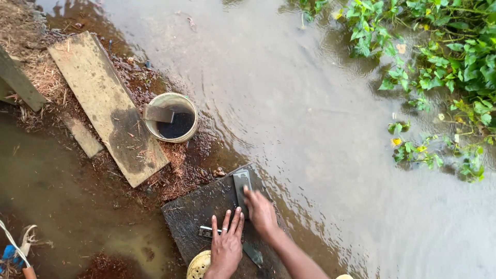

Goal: The person sharpens several small metal pieces on a wet sharpening stone placed on a wooden plank. They repeatedly rub the metal against the stone, occasionally dipping it into a bucket of water and inspecting the edge.

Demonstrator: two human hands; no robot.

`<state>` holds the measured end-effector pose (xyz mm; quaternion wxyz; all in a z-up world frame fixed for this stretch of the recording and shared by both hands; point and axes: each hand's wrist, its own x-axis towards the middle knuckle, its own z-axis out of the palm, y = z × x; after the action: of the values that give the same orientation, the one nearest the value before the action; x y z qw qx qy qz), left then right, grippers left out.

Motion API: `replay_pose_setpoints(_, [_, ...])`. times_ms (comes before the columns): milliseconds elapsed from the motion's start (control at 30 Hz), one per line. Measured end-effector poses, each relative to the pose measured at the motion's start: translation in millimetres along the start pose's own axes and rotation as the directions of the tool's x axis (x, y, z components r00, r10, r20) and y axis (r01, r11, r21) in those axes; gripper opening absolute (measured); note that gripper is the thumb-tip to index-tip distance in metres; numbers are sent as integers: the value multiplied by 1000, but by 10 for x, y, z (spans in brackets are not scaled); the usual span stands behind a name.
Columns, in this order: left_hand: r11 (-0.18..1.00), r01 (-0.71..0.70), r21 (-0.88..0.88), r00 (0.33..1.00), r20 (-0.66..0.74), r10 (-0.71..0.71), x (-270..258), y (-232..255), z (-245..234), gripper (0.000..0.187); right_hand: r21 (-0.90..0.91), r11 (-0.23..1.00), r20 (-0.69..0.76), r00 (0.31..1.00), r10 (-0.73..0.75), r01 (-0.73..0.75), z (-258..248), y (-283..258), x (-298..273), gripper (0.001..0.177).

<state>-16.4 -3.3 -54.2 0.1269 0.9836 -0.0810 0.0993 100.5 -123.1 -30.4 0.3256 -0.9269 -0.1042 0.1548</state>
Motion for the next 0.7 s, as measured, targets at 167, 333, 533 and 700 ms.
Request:
replay_pose_setpoints(167, [999, -15, 34, 1000, -4, 15, -44, -13, 46, 104, 12, 999, 21, 999, 46, -47, -161, -212, 89, 32])
replay_pose_setpoints(333, [1000, -8, -5, 999, 43, 9, -55, 8, 87, 98, -37, 999, 83, 997, 7, -4, 103, 202, -51, 37])
replay_pose_setpoints(533, [1000, -12, 22, 1000, -6, 12, -15, -6, 79, 109, 13, 1000, 11, 1000, 9, -9, -99, -58, 112, 26])
replay_pose_setpoints(700, [1000, -11, 16, 1000, -9, 11, -35, -3, 51, 109, -35, 998, 88, 995, 48, -45, -153, -158, 88, 28])
